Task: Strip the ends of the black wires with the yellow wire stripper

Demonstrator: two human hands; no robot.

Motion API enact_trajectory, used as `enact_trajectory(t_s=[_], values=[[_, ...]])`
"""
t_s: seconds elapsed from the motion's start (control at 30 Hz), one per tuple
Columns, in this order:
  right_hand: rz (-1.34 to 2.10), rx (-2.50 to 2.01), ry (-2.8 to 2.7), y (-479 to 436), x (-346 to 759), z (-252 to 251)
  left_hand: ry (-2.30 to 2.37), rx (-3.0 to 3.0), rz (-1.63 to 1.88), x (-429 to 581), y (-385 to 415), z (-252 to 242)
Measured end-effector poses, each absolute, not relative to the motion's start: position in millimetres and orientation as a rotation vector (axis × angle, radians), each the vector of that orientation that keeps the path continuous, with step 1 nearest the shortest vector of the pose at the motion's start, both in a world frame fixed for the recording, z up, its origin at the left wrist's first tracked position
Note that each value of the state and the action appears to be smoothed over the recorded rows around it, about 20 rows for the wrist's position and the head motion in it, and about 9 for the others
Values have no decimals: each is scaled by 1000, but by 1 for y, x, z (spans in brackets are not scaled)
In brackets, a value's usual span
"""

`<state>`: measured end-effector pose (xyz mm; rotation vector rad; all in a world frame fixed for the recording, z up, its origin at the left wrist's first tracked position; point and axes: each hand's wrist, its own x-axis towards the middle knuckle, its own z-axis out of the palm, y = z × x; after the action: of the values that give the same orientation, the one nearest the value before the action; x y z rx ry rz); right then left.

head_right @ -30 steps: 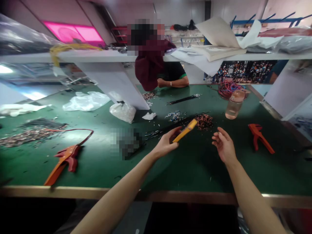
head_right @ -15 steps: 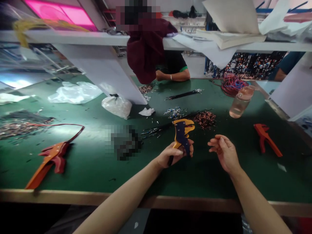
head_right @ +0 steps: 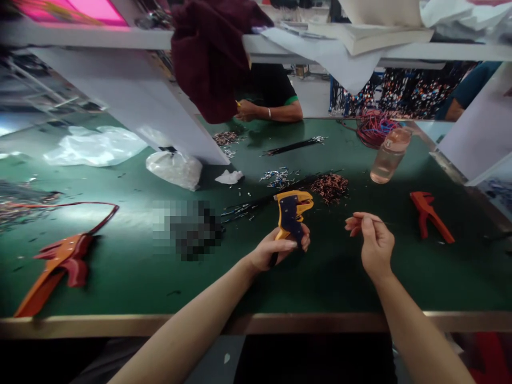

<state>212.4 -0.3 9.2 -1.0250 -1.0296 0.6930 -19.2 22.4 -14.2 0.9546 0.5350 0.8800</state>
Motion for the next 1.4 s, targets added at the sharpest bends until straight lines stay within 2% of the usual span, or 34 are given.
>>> enact_trajectory(t_s=[0.73,1.4], values=[[1009,-1067,-899,7,210,12,566,1089,714,-22,18,-13],[1092,-1010,-772,8,210,12,697,1233,732,-13,9,-3]])
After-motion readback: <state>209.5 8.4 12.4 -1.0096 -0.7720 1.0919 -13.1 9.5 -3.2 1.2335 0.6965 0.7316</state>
